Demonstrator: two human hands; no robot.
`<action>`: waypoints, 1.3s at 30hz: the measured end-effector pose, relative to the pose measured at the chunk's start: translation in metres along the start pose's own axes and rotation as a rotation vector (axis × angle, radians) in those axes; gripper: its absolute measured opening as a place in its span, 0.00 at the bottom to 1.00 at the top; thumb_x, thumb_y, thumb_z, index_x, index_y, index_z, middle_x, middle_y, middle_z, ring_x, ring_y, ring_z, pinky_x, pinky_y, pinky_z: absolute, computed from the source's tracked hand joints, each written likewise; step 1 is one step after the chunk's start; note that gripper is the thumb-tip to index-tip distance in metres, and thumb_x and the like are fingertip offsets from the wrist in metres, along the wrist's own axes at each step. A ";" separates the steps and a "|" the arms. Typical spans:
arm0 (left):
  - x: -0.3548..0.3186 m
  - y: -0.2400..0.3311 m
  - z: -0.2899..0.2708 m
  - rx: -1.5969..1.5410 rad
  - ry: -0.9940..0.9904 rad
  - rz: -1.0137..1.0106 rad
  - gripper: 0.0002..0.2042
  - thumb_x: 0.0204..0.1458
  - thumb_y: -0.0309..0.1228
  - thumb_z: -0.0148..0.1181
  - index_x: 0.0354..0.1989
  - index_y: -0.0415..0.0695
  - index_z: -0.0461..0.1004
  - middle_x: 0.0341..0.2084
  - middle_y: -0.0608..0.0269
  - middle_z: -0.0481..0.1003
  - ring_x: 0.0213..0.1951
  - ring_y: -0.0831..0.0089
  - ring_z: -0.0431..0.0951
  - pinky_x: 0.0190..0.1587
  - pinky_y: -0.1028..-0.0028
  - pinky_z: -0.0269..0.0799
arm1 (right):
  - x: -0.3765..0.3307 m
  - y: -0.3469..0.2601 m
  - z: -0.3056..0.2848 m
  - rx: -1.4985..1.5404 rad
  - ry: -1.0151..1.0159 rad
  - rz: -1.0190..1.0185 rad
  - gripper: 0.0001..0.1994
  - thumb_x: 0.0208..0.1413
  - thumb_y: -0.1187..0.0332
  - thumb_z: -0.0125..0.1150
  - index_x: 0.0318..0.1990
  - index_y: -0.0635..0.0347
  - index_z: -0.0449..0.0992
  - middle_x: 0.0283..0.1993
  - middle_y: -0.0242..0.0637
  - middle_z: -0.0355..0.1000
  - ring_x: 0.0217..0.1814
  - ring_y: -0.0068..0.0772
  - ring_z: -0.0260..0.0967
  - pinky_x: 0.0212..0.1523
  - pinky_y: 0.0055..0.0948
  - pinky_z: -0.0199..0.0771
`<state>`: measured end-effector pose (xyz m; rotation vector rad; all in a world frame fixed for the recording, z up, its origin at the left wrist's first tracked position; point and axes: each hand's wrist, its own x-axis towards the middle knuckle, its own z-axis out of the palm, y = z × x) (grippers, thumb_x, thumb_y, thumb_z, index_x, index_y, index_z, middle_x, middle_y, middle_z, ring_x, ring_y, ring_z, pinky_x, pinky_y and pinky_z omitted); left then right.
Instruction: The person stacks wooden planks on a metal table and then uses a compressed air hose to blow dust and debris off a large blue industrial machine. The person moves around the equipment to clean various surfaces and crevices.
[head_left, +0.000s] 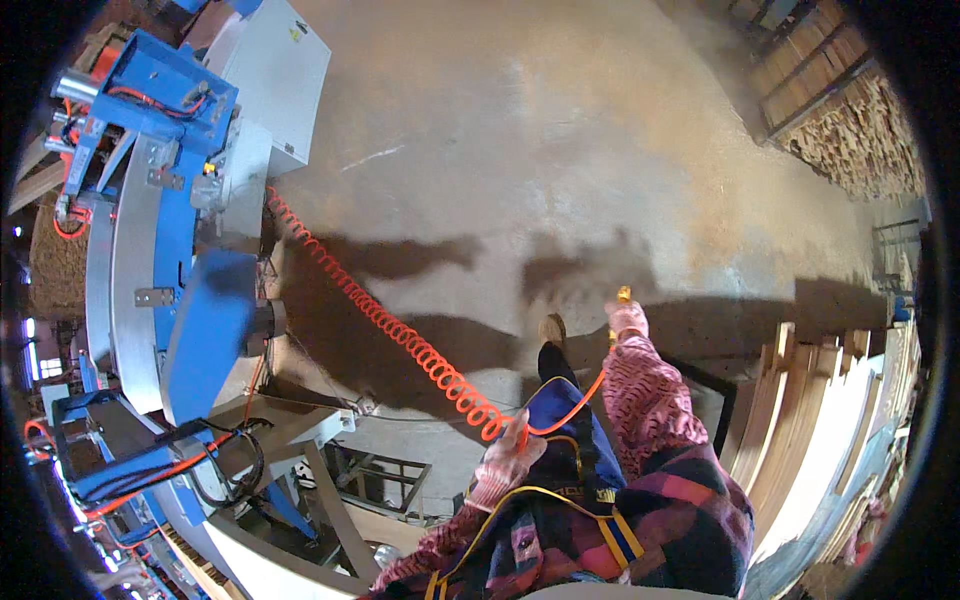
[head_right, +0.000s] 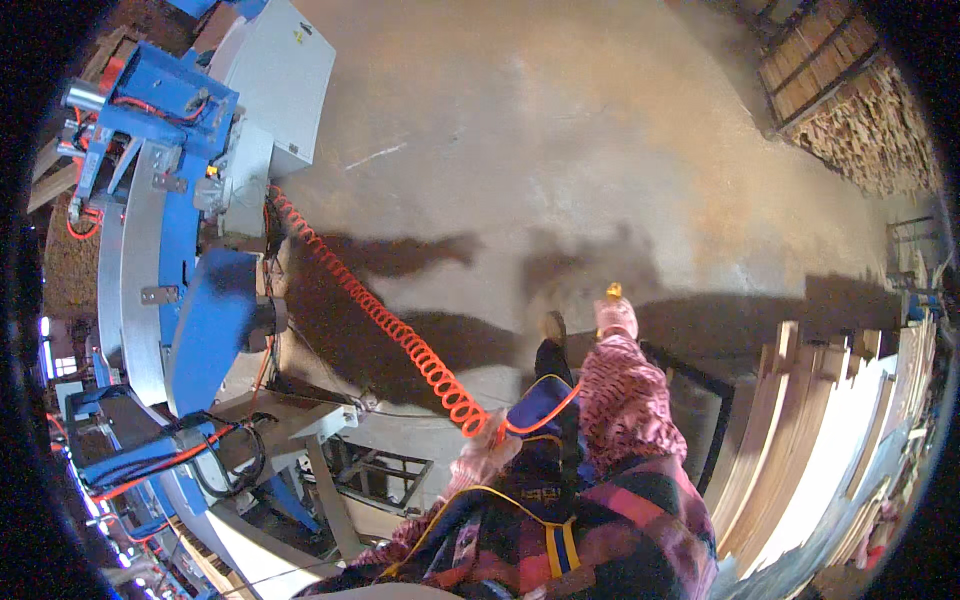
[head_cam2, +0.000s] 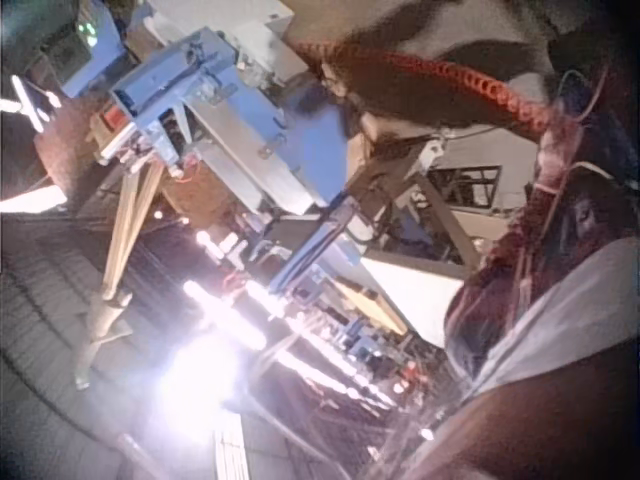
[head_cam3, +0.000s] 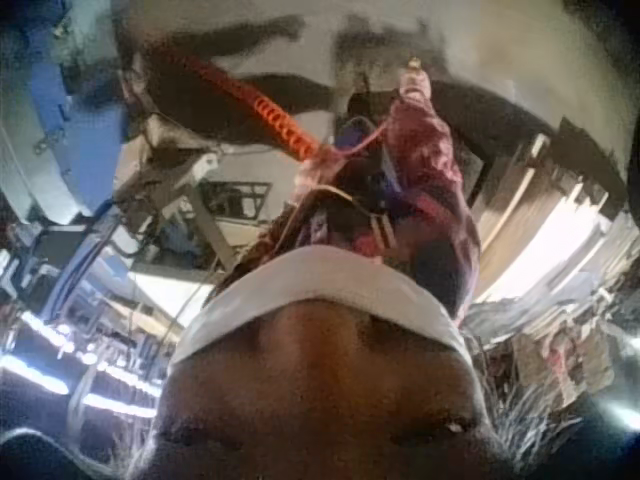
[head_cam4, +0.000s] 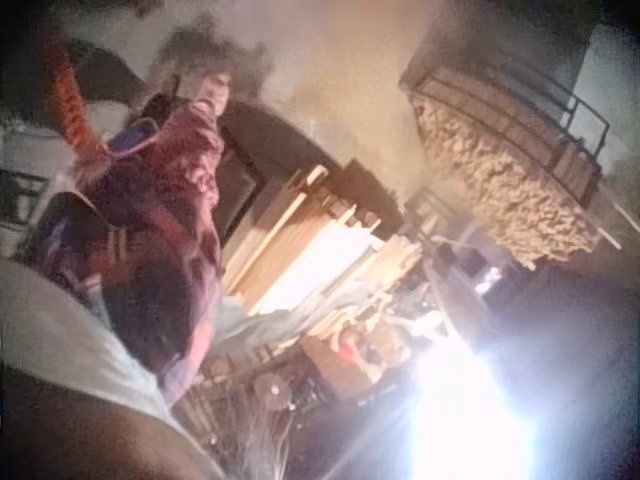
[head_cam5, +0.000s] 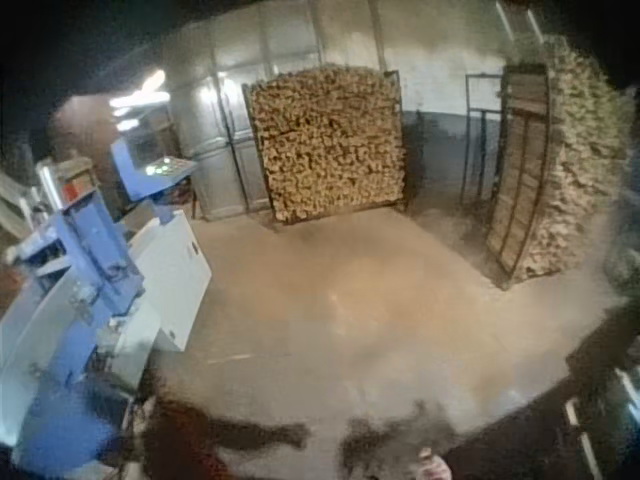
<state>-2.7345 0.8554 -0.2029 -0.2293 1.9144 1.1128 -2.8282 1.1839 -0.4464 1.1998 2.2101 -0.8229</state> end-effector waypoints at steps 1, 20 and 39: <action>0.027 0.016 -0.002 0.024 0.011 0.080 0.36 0.56 0.49 0.59 0.69 0.47 0.54 0.44 0.47 0.74 0.47 0.53 0.76 0.52 0.63 0.68 | 0.017 -0.001 -0.018 0.121 -0.002 -0.003 0.17 0.53 0.51 0.56 0.35 0.55 0.82 0.39 0.47 0.77 0.43 0.45 0.76 0.41 0.41 0.76; 0.246 0.164 -0.376 0.538 0.298 0.113 0.28 0.55 0.45 0.57 0.63 0.49 0.65 0.56 0.48 0.71 0.54 0.52 0.74 0.54 0.63 0.70 | 0.036 -0.665 0.135 -0.357 -0.263 -1.110 0.14 0.46 0.60 0.58 0.37 0.58 0.78 0.33 0.47 0.77 0.35 0.51 0.77 0.32 0.46 0.76; 0.499 0.379 -0.576 -0.825 0.234 0.057 0.40 0.59 0.37 0.57 0.72 0.40 0.36 0.42 0.52 0.75 0.43 0.68 0.76 0.45 0.66 0.78 | 0.367 -1.018 0.032 0.021 -0.081 -0.161 0.14 0.54 0.61 0.55 0.44 0.54 0.80 0.49 0.38 0.77 0.53 0.41 0.75 0.51 0.37 0.76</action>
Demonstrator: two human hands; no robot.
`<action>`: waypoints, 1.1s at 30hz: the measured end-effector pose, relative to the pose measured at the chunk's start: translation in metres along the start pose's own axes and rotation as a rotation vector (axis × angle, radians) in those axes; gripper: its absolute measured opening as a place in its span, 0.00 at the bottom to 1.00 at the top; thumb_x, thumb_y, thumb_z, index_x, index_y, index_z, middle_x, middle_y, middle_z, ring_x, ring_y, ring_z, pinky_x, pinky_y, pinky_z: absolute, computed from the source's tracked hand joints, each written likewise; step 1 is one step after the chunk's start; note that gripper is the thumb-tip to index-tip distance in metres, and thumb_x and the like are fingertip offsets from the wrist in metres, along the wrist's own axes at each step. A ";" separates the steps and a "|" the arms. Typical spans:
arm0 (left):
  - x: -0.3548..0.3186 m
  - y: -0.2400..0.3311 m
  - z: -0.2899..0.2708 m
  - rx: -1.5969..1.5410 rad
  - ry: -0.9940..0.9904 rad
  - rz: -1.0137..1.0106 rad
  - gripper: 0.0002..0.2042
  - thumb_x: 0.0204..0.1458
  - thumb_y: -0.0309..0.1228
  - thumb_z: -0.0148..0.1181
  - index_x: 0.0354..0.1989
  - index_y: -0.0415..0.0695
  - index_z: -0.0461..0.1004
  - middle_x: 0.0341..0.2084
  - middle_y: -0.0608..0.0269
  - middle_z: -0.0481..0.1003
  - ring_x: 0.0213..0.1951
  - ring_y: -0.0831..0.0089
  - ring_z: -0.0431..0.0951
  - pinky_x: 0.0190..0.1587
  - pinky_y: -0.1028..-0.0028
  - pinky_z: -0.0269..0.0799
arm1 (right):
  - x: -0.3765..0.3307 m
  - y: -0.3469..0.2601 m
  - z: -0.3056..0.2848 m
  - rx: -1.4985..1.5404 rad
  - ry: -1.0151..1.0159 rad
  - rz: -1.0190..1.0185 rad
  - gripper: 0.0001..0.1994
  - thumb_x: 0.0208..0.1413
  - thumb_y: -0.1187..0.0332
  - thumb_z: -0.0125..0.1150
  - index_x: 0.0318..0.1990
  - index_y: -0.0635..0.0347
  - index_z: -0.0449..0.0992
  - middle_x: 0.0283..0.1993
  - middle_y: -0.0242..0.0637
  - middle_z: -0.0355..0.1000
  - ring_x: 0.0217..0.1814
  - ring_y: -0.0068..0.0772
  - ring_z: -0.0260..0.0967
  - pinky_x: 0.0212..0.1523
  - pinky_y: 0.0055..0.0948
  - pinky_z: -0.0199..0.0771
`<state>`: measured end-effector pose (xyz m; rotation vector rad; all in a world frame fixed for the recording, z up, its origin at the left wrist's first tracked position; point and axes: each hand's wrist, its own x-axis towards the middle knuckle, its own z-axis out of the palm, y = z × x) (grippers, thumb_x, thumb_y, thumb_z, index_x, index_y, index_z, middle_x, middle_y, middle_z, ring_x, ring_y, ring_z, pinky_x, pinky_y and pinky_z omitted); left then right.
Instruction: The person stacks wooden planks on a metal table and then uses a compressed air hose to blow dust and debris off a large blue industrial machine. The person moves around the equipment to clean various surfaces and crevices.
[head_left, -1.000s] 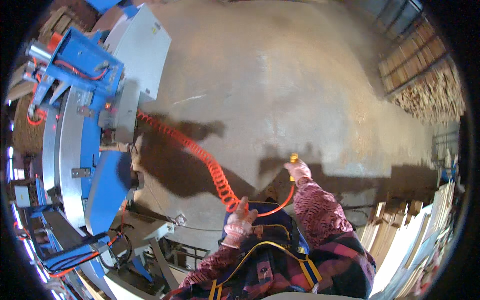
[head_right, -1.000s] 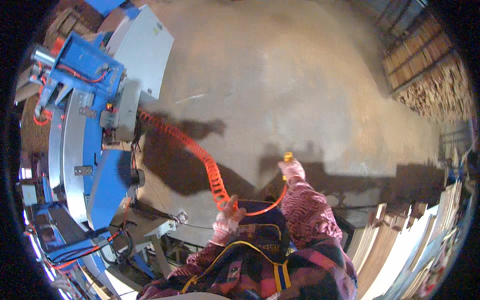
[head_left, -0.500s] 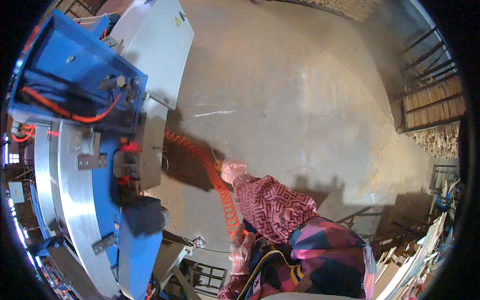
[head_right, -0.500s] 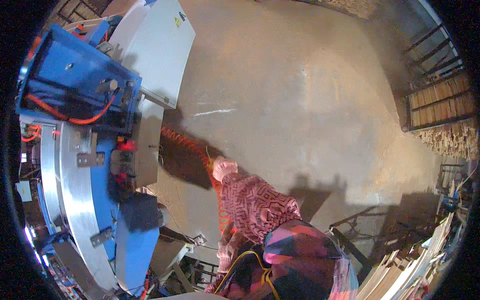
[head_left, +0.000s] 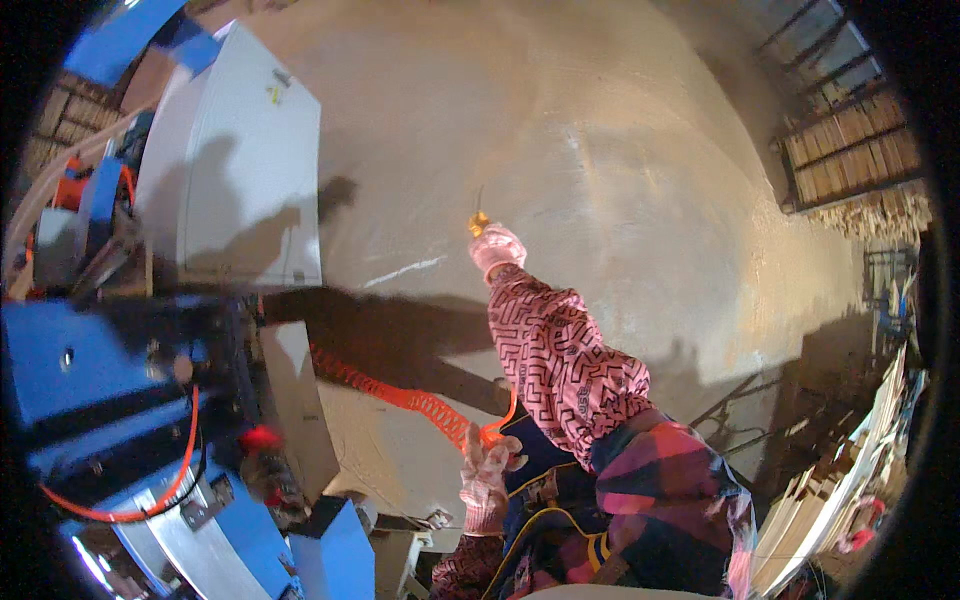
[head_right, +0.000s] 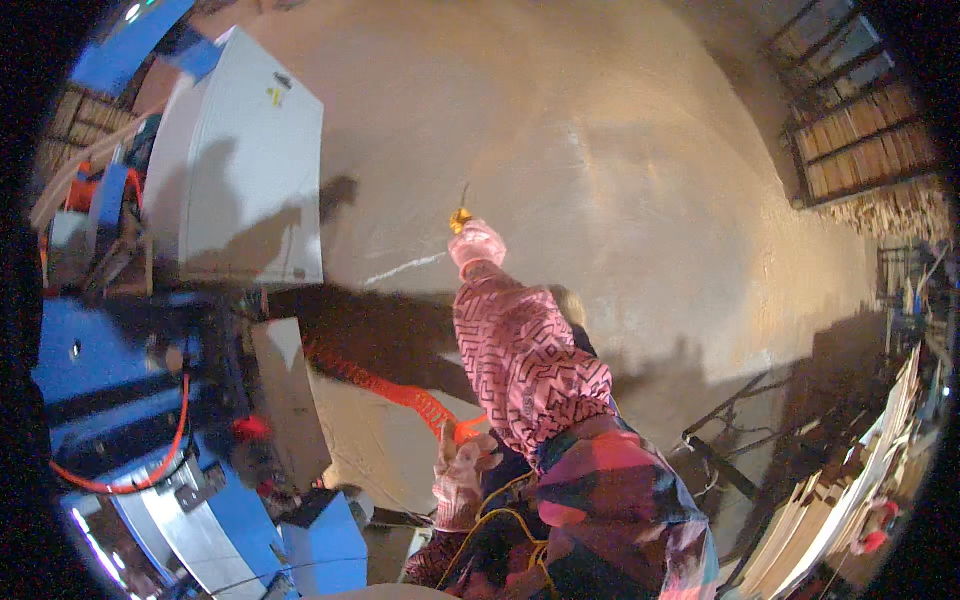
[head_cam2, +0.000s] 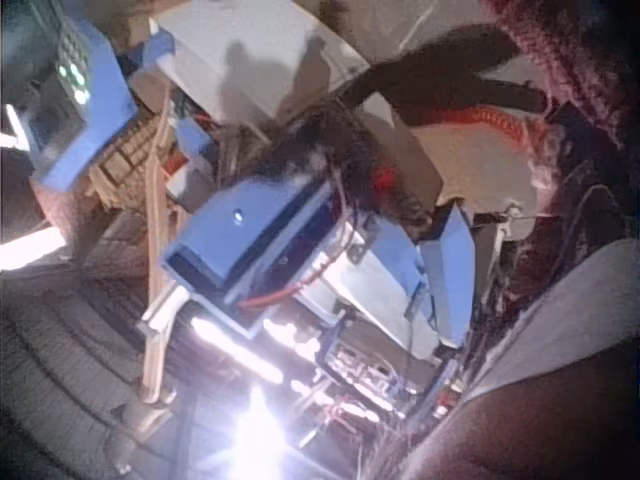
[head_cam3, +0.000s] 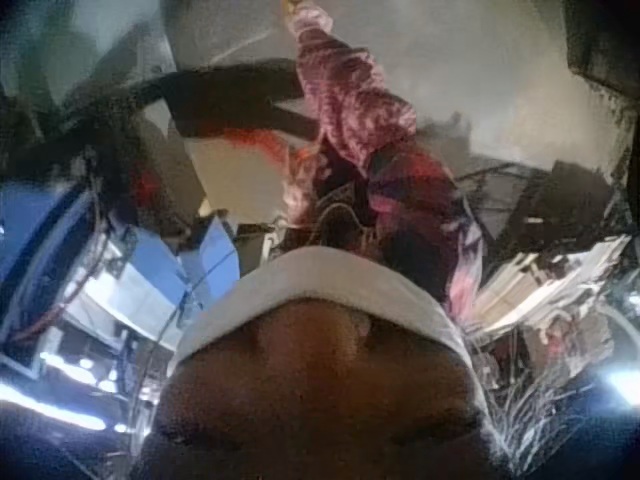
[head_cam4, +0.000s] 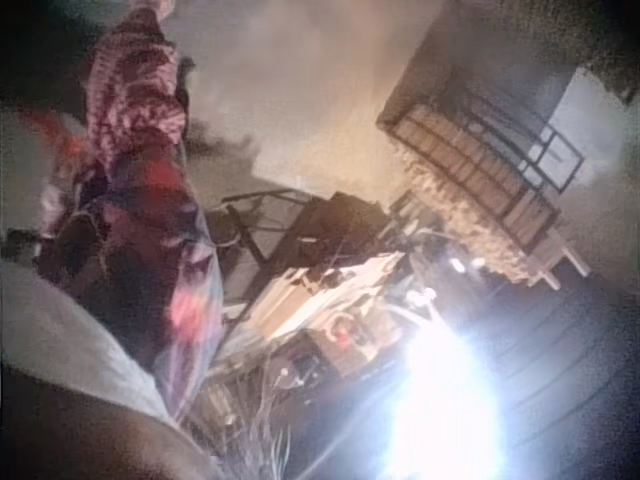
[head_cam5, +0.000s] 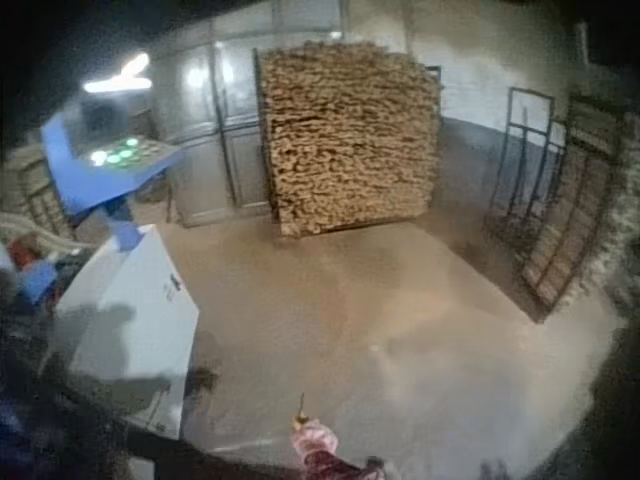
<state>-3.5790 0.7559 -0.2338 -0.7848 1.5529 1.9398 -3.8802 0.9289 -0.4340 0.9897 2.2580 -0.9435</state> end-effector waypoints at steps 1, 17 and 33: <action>0.012 -0.003 0.003 -0.048 -0.067 0.045 0.39 0.59 0.40 0.56 0.73 0.46 0.40 0.44 0.52 0.74 0.45 0.66 0.75 0.46 0.63 0.77 | 0.017 0.013 -0.010 0.048 0.030 0.005 0.14 0.54 0.61 0.55 0.44 0.55 0.79 0.47 0.41 0.77 0.53 0.44 0.75 0.51 0.38 0.75; 0.277 0.042 0.356 0.002 -0.144 -0.230 0.34 0.56 0.33 0.61 0.69 0.50 0.52 0.35 0.62 0.72 0.35 0.69 0.74 0.34 0.73 0.71 | 0.344 0.253 -0.193 -0.059 0.173 0.024 0.25 0.54 0.44 0.53 0.42 0.57 0.78 0.41 0.45 0.78 0.44 0.45 0.76 0.43 0.43 0.76; 0.409 0.151 0.518 0.024 -0.150 -0.339 0.38 0.55 0.30 0.62 0.70 0.41 0.46 0.31 0.64 0.72 0.33 0.74 0.73 0.35 0.74 0.71 | 0.471 0.217 -0.391 0.320 -0.014 0.400 0.23 0.51 0.50 0.56 0.43 0.61 0.78 0.43 0.51 0.77 0.49 0.47 0.75 0.48 0.43 0.73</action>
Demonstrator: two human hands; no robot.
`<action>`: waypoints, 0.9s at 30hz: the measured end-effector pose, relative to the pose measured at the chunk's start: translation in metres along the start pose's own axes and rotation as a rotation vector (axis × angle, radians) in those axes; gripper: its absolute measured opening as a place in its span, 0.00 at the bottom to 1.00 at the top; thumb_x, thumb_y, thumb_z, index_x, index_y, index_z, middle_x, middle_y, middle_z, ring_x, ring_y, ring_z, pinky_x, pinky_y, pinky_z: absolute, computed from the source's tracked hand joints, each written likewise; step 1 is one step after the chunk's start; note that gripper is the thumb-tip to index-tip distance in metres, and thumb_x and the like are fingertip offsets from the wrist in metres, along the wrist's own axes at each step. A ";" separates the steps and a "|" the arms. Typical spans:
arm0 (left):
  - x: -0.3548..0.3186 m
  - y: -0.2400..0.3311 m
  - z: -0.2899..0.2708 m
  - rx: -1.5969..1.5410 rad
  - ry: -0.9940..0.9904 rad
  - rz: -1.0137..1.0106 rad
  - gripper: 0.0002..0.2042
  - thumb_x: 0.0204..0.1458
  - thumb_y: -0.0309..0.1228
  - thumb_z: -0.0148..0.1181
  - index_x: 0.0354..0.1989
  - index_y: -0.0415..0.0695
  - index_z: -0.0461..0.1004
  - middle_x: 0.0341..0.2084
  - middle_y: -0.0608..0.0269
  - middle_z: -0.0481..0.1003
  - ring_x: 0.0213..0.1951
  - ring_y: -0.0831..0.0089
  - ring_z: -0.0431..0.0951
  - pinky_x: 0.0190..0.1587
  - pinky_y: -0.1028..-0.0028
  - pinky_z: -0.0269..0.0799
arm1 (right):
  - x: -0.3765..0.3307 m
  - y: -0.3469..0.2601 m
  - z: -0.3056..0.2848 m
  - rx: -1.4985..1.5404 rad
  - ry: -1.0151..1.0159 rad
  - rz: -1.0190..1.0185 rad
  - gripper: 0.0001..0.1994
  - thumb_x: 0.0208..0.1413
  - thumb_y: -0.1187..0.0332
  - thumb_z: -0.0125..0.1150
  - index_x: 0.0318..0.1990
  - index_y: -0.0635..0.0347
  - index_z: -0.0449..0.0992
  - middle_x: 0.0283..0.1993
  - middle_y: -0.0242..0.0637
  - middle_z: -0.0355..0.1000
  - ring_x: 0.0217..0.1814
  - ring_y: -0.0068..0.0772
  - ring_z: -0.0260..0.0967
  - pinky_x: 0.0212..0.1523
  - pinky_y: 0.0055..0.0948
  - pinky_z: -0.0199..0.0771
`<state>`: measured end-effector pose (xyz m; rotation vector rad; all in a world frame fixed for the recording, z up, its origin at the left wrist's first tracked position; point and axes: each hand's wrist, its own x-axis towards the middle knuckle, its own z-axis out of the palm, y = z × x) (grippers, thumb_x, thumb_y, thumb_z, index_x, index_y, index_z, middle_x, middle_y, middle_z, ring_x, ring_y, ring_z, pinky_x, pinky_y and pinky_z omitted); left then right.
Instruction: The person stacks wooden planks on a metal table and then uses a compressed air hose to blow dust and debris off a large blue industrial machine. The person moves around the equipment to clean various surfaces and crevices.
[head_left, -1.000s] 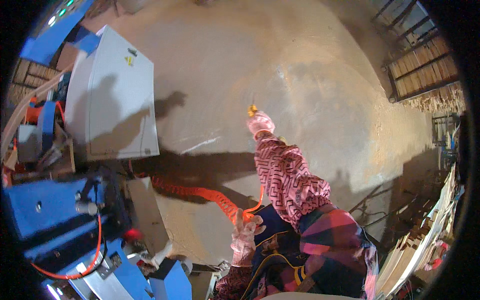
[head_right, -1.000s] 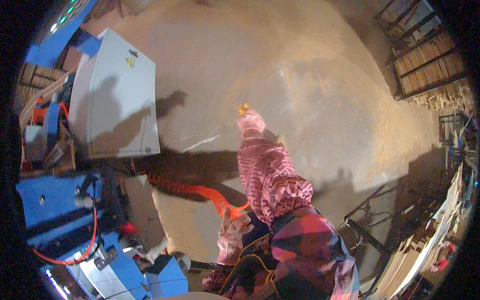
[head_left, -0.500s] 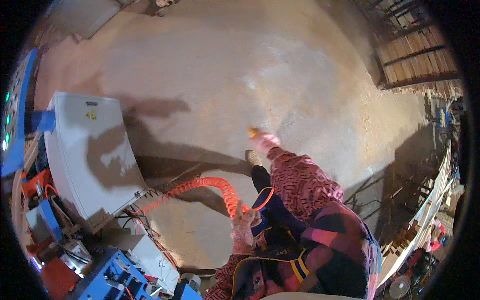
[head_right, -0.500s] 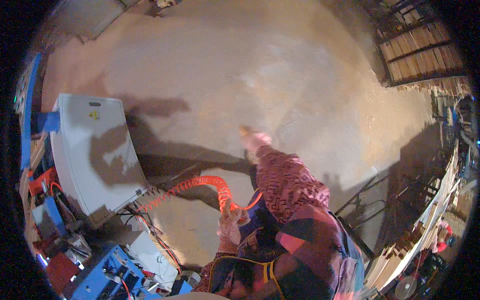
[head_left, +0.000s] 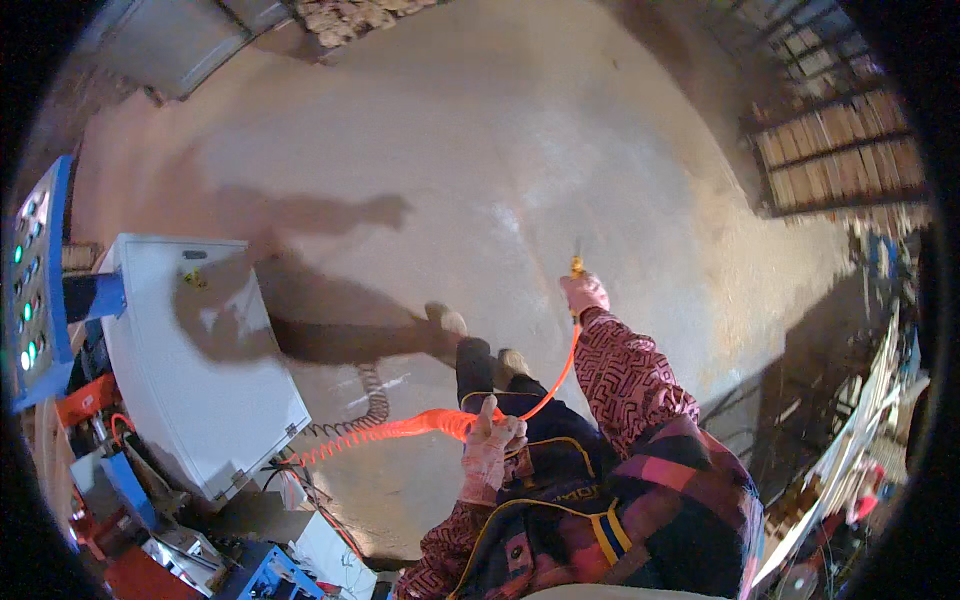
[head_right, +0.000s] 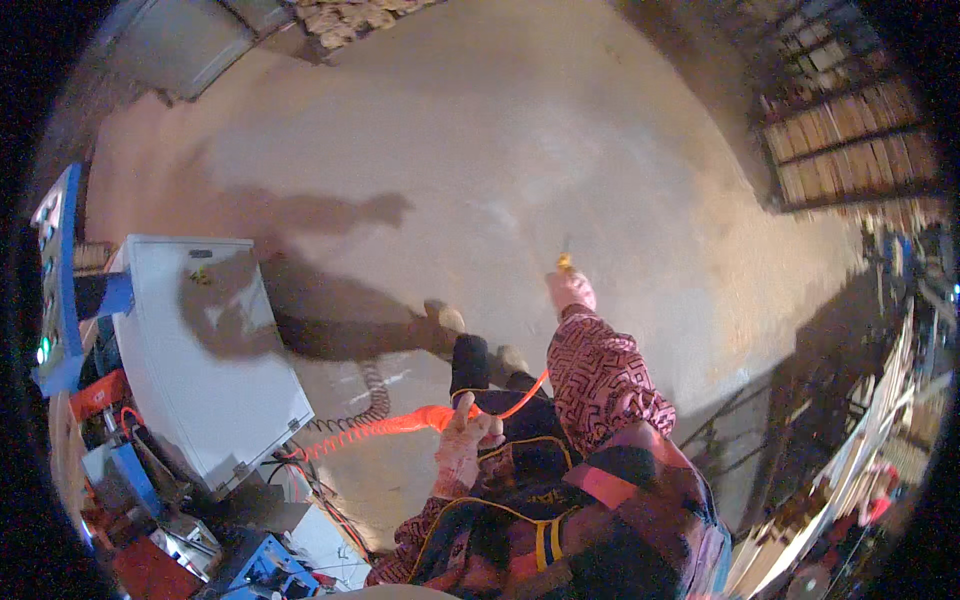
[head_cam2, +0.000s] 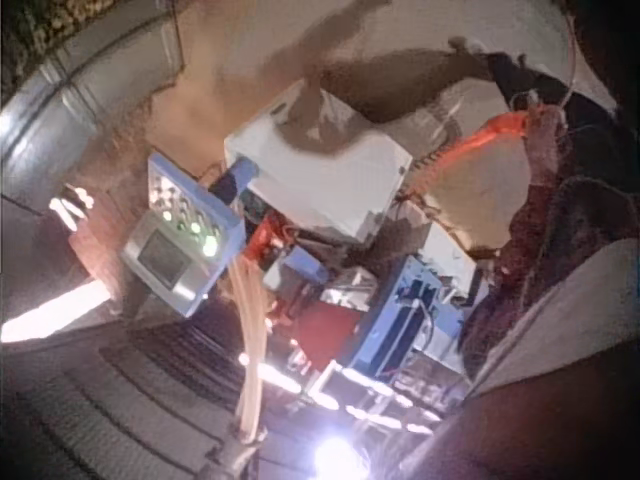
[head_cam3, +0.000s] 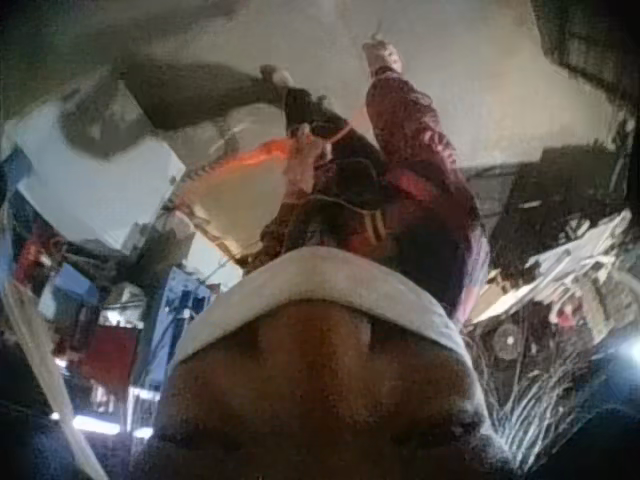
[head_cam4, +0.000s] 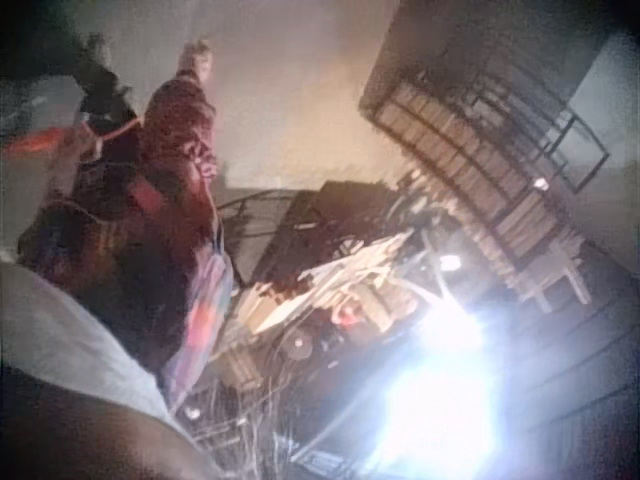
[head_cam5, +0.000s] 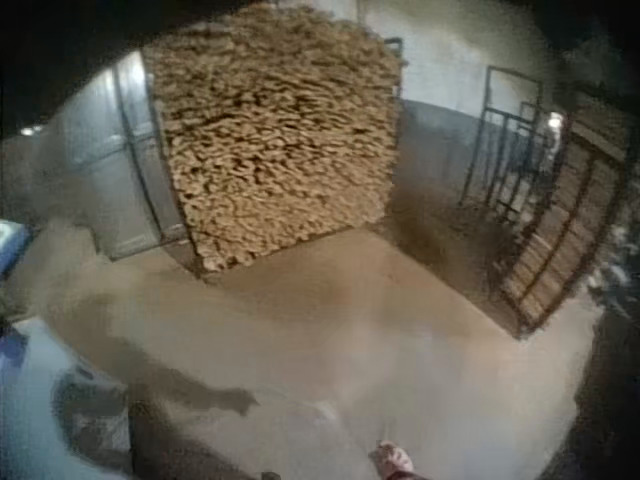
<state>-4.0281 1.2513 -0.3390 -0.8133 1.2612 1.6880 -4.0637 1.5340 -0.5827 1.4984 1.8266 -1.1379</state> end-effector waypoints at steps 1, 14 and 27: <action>0.008 0.019 0.000 -0.016 -0.004 0.008 0.38 0.55 0.28 0.61 0.71 0.39 0.44 0.30 0.66 0.70 0.32 0.76 0.72 0.33 0.76 0.70 | -0.018 -0.053 0.006 -0.101 -0.028 -0.107 0.23 0.52 0.49 0.56 0.44 0.60 0.78 0.44 0.50 0.77 0.49 0.46 0.75 0.49 0.43 0.73; 0.243 0.373 -0.014 -0.084 0.111 0.212 0.38 0.53 0.30 0.63 0.71 0.46 0.48 0.34 0.64 0.70 0.36 0.70 0.74 0.42 0.66 0.73 | 0.124 -0.614 0.222 -0.565 0.152 -0.710 0.12 0.52 0.63 0.53 0.34 0.58 0.81 0.37 0.43 0.79 0.36 0.48 0.79 0.34 0.47 0.78; 0.435 0.552 0.101 0.141 -0.130 0.193 0.36 0.56 0.32 0.60 0.72 0.46 0.49 0.50 0.61 0.69 0.51 0.72 0.70 0.58 0.71 0.65 | 0.325 -0.818 0.100 -0.444 0.055 -0.476 0.17 0.53 0.57 0.52 0.42 0.58 0.80 0.41 0.46 0.78 0.43 0.50 0.76 0.42 0.44 0.78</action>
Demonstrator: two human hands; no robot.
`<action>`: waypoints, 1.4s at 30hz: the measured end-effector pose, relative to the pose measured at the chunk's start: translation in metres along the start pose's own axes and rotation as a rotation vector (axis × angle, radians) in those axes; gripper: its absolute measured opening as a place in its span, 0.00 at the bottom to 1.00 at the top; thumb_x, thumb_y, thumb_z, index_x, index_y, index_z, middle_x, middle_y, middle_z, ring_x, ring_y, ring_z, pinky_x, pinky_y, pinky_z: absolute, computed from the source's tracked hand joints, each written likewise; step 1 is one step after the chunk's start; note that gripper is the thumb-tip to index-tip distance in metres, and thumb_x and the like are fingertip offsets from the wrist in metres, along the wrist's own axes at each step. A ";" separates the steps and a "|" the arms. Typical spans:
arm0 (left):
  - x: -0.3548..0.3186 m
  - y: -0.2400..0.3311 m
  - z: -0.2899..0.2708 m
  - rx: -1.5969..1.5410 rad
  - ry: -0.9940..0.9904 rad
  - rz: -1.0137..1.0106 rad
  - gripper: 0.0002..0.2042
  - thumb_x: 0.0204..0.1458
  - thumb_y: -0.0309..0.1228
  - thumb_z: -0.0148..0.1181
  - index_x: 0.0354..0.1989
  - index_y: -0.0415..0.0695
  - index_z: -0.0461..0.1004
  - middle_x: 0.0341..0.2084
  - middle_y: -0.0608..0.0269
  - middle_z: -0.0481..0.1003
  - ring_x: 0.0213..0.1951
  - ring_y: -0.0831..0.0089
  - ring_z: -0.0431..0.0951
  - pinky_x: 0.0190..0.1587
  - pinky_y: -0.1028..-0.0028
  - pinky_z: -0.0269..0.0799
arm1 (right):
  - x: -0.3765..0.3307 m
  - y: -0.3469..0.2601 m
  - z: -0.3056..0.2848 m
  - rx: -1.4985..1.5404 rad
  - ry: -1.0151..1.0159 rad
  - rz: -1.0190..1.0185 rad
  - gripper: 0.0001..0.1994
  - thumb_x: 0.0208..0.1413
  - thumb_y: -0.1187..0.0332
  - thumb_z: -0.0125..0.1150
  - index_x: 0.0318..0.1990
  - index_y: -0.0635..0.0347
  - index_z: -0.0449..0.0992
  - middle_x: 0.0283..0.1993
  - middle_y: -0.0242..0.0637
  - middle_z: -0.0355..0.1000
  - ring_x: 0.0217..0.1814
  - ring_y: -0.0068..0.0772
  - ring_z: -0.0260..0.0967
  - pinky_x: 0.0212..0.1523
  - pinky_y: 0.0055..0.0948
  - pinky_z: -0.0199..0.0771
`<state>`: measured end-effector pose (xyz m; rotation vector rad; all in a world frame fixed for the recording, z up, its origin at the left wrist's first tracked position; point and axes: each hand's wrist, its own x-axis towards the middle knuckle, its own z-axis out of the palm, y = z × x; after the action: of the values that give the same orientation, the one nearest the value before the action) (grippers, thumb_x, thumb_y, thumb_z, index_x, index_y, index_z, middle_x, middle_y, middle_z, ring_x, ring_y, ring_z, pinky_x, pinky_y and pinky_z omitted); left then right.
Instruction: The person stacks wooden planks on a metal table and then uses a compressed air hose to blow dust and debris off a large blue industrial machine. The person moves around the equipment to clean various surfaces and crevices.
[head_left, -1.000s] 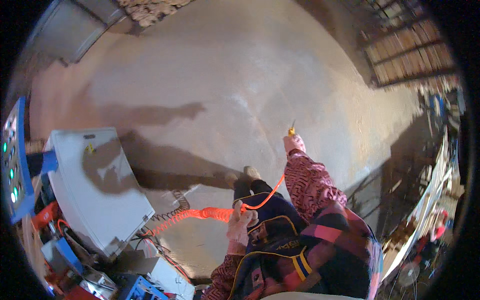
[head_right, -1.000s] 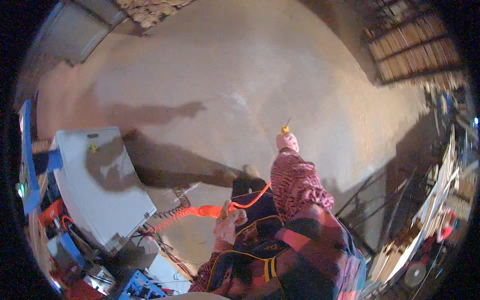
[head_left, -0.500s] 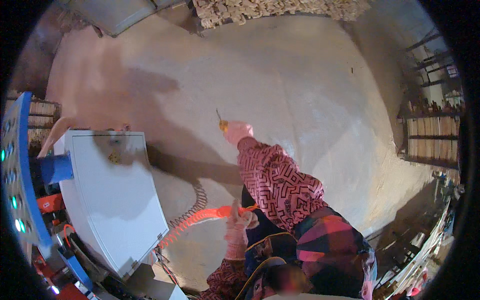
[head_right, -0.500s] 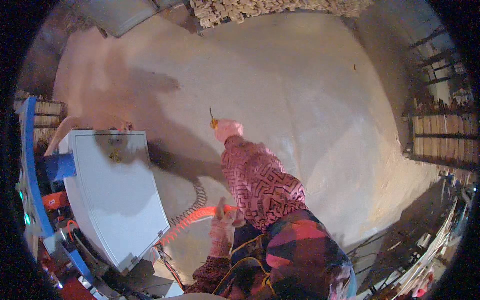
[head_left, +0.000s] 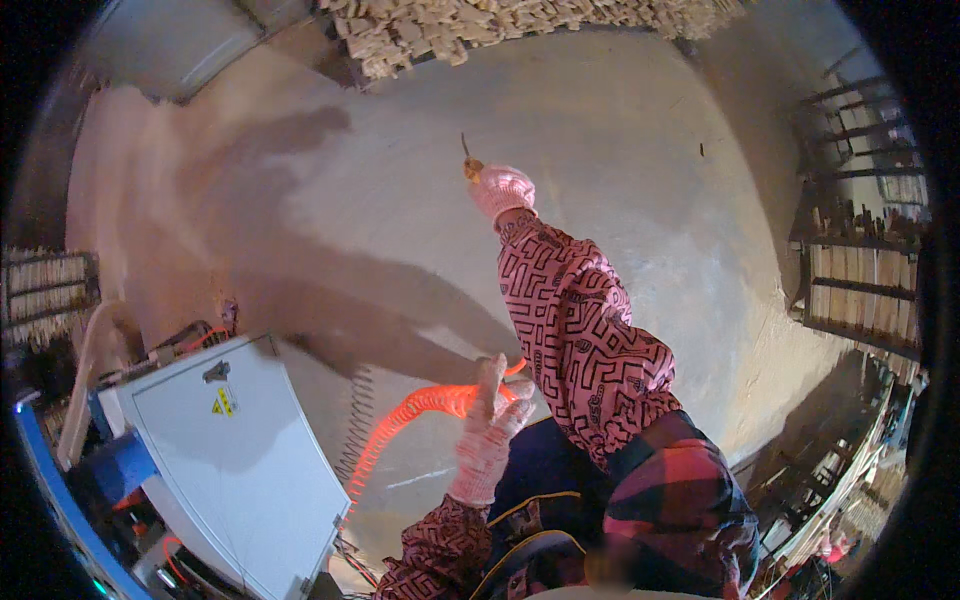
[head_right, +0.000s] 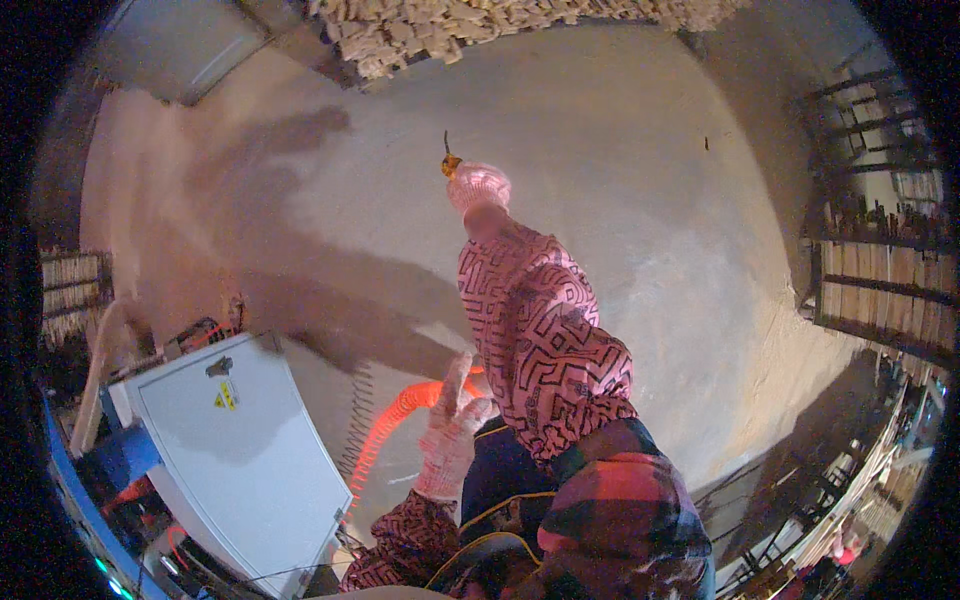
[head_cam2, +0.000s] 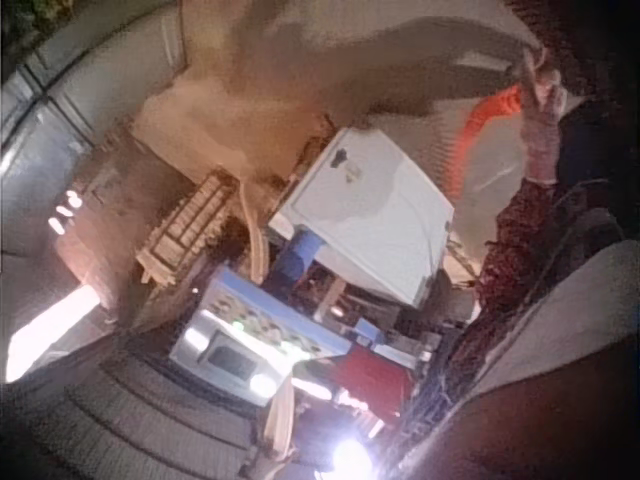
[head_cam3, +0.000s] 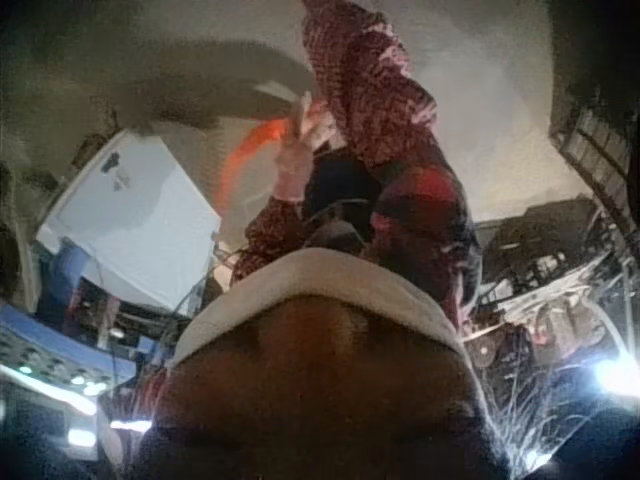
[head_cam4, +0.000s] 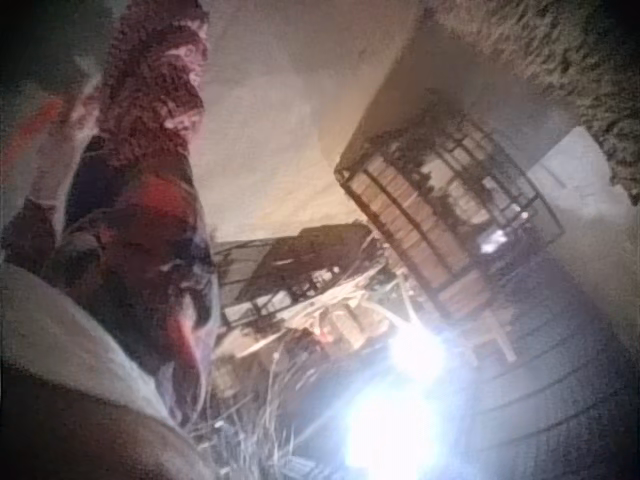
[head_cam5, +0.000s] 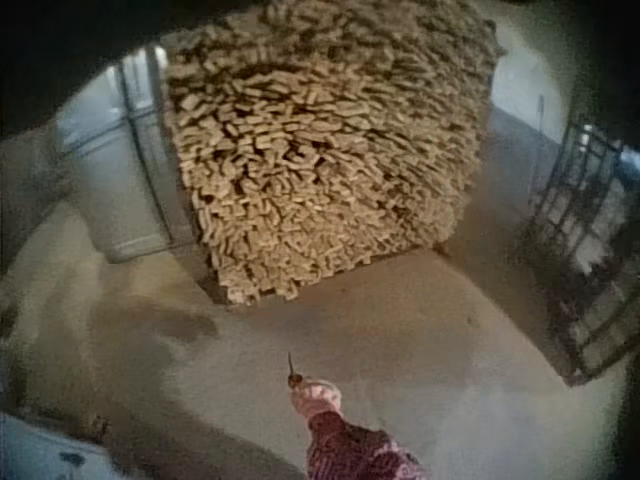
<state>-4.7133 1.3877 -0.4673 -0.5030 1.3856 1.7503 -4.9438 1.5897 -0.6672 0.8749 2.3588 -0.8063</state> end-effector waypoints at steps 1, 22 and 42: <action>0.016 -0.001 0.016 0.086 0.010 0.002 0.36 0.56 0.32 0.60 0.72 0.47 0.49 0.50 0.61 0.69 0.51 0.71 0.70 0.58 0.71 0.65 | 0.018 0.011 -0.008 -0.027 0.004 -0.003 0.15 0.53 0.59 0.53 0.40 0.56 0.81 0.40 0.42 0.78 0.41 0.47 0.77 0.39 0.42 0.79; 0.350 0.002 0.323 0.163 -0.115 -0.200 0.36 0.52 0.32 0.62 0.70 0.46 0.53 0.53 0.53 0.68 0.52 0.65 0.71 0.55 0.63 0.73 | 0.367 0.425 -0.157 0.154 0.386 0.313 0.13 0.55 0.59 0.51 0.33 0.51 0.82 0.33 0.36 0.79 0.34 0.41 0.77 0.31 0.40 0.78; 0.351 -0.037 0.411 0.286 -0.194 -0.503 0.36 0.55 0.32 0.59 0.71 0.47 0.50 0.45 0.58 0.73 0.49 0.69 0.74 0.51 0.64 0.72 | 0.301 0.527 -0.203 0.136 0.085 0.555 0.17 0.57 0.56 0.45 0.45 0.51 0.78 0.46 0.41 0.77 0.48 0.46 0.75 0.48 0.43 0.77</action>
<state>-4.8136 1.8975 -0.6190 -0.4611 1.2156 1.1438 -4.8249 2.1749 -0.8969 1.5528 1.9825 -0.7056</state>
